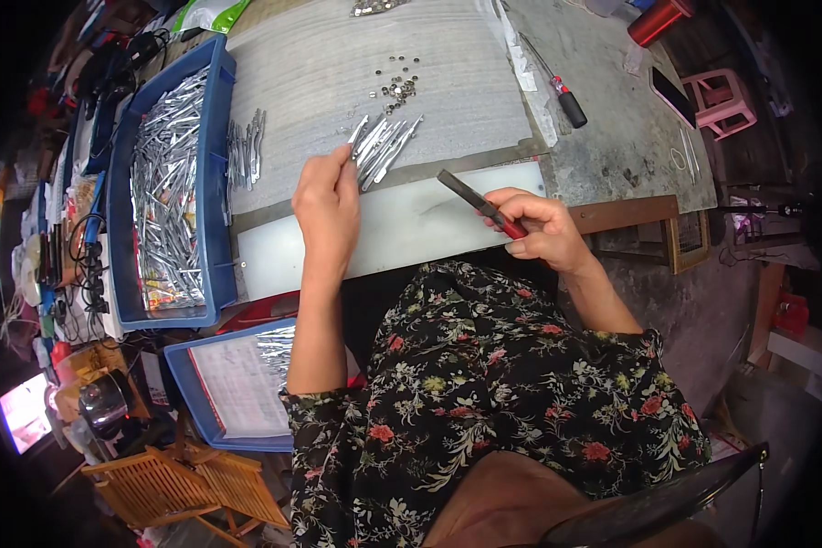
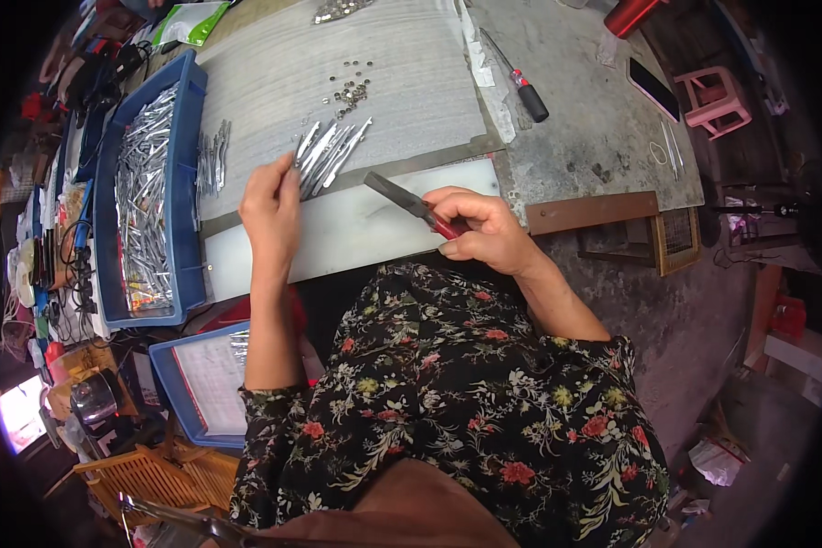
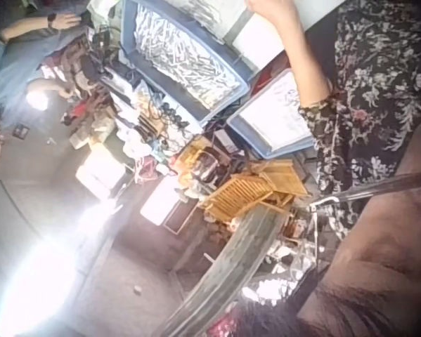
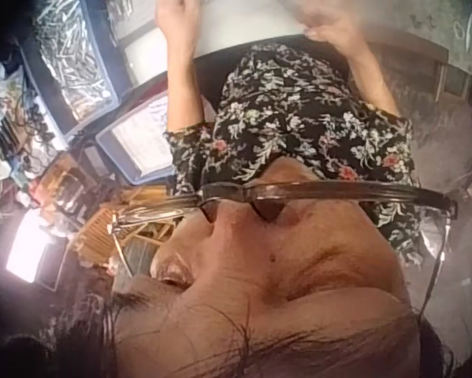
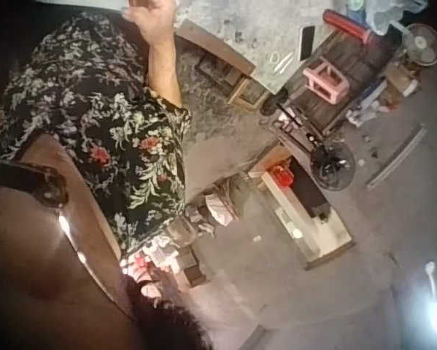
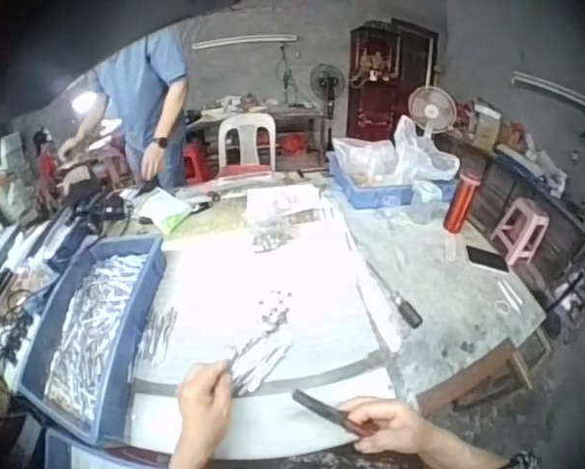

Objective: The person repeatedly picks up metal strips and crimps small metal pieces onto their ends using pliers.

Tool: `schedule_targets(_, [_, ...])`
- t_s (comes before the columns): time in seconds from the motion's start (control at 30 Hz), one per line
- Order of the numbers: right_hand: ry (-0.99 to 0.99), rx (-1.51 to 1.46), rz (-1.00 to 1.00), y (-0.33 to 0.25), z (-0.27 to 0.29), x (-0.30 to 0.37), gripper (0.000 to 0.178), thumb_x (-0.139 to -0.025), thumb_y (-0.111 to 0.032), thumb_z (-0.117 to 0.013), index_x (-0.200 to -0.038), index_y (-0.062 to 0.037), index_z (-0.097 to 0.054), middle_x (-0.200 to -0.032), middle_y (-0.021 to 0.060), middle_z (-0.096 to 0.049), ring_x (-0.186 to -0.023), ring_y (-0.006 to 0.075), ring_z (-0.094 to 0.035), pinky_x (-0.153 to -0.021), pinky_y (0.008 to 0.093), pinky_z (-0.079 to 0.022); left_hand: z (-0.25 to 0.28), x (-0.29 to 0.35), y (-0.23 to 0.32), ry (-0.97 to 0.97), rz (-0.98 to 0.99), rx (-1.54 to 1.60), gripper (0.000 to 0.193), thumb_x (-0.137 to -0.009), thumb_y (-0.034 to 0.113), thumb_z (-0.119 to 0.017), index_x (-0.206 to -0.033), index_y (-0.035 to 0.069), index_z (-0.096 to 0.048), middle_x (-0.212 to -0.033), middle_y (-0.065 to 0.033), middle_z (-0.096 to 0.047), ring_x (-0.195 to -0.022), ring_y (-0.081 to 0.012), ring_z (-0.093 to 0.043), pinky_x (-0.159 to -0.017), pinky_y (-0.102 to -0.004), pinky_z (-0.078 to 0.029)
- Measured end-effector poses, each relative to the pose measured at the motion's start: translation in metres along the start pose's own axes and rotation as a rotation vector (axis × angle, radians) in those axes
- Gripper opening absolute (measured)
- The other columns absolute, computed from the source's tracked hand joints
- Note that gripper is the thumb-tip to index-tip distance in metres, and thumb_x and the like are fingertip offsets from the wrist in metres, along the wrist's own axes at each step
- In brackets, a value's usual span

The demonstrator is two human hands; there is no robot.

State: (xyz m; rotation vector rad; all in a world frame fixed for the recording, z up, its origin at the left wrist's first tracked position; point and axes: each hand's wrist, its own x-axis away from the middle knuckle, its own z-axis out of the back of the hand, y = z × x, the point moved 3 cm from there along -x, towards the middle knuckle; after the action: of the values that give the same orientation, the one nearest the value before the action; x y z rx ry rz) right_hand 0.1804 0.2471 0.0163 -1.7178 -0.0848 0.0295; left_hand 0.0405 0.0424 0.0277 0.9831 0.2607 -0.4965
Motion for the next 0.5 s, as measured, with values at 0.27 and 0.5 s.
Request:
schedule_targets(0.27, [-0.013,-0.013,0.029,0.005,0.0,-0.002,0.025,-0.057,0.002,-0.058,-0.082,0.0036,-0.055,-0.107,0.0115,-0.048,-0.088,0.012,-0.046,-0.078,0.0237,-0.037,-0.021,-0.027,-0.016,-0.112,-0.166,-0.303,0.012,-0.069,-0.002,-0.053,-0.08,0.0,-0.056,-0.074,-0.0163,-0.055,-0.07,-0.0319,-0.052,-0.065,-0.0399,-0.042])
schedule_targets(0.5, [-0.019,-0.038,0.016,0.01,0.004,0.001,0.029,-0.057,0.003,-0.056,-0.086,0.004,-0.055,-0.109,0.0126,-0.046,-0.089,0.012,-0.046,-0.079,0.0236,-0.036,-0.004,-0.031,-0.029,-0.067,-0.13,-0.259,0.015,-0.073,0.003,-0.054,-0.087,-0.001,-0.057,-0.077,-0.0188,-0.056,-0.073,-0.0336,-0.055,-0.066,-0.0388,-0.043])
